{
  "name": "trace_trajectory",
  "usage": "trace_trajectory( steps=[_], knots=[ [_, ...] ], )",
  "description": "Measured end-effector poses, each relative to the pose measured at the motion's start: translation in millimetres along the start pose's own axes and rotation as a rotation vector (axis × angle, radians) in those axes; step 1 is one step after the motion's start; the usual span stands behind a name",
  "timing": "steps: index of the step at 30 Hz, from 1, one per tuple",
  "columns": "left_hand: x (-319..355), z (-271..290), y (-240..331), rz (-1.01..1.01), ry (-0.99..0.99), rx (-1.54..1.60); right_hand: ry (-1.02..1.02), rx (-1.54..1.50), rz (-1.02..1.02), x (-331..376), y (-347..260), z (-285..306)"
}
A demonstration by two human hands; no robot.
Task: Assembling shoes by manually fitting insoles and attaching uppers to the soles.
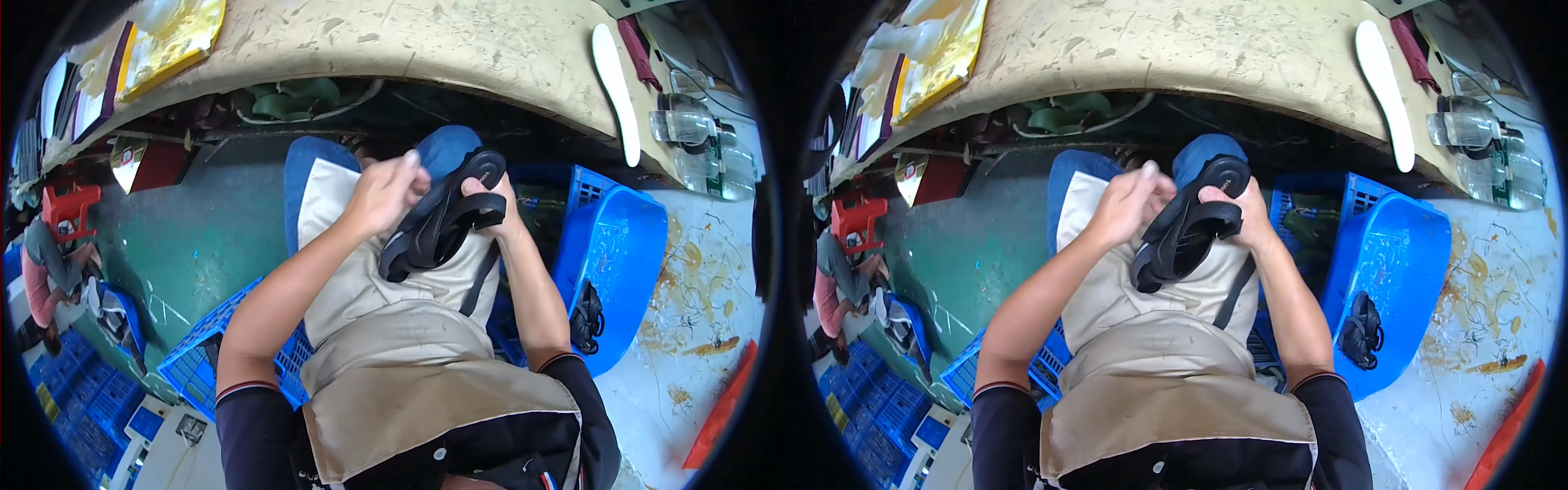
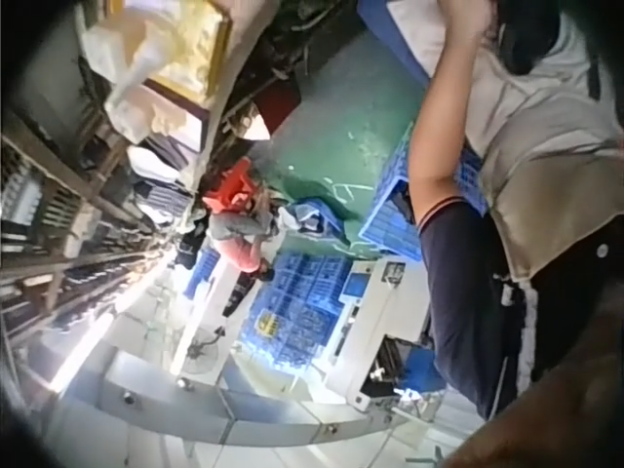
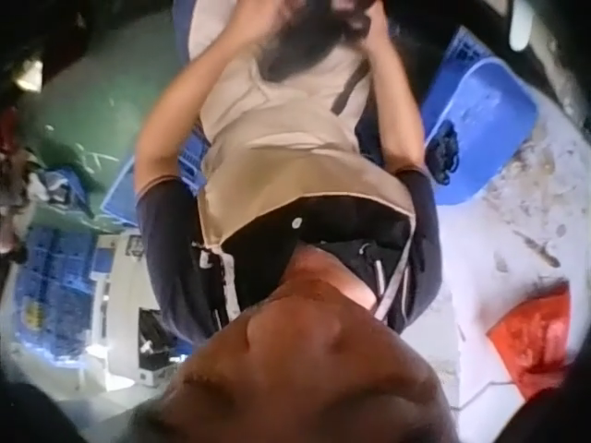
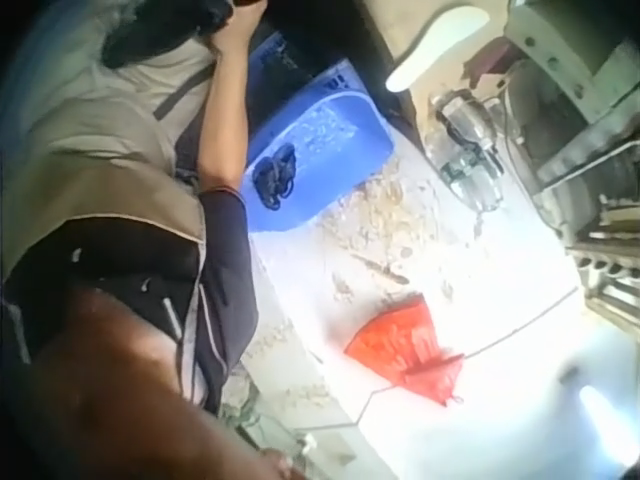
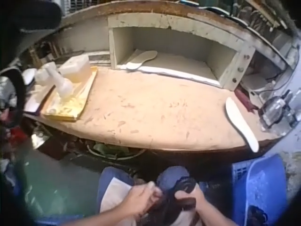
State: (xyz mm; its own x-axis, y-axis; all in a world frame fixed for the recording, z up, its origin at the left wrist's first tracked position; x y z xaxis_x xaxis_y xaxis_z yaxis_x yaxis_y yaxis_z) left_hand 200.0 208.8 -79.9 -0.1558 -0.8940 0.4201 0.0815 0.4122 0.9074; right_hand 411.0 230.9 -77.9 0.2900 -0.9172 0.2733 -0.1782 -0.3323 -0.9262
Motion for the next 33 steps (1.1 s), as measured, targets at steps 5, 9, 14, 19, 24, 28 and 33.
trace_trajectory(
  steps=[5, 9, 14, 19, 24, 28, 33],
  knots=[
    [47.2, 9.9, -28.6, -0.095, 0.015, 0.088, 0.025, -0.115, -0.021, 14.8, 9.1, 8.2],
    [56.4, -2.1, -32.4, -0.090, 0.059, 0.066, 0.079, -0.154, -0.083, 22.0, 19.6, 16.4],
    [57.6, -7.6, -27.6, 0.094, -0.002, -0.026, 0.062, -0.129, -0.092, 28.4, 17.5, 15.9],
    [53.4, -17.0, -26.9, 0.192, -0.044, 0.294, 0.009, -0.099, -0.091, 36.5, 26.6, 25.8],
    [47.1, -24.8, -26.1, 0.111, -0.036, 0.392, -0.002, -0.155, -0.045, 30.9, 20.9, 20.8],
    [47.6, -31.2, -28.8, 0.109, -0.024, 0.304, -0.013, -0.131, -0.041, 33.9, 19.4, 23.9],
    [46.4, -33.4, -13.9, 0.148, -0.079, 0.333, -0.091, -0.131, -0.013, 39.0, 20.8, 26.1]
  ],
)
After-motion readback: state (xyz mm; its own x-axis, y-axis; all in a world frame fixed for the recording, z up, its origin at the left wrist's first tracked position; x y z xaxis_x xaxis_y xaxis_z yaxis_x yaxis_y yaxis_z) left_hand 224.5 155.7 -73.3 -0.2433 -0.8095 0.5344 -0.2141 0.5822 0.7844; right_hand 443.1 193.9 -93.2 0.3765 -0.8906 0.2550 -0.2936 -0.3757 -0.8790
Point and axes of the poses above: each hand's wrist, its own x-axis away from the middle knuckle, its own z-axis out of the back of the hand, y = z × x, the point moved 2 cm from there along -x, towards the middle knuckle, and after that the axes turned 6 degrees about -x, right-handed, at the moved point
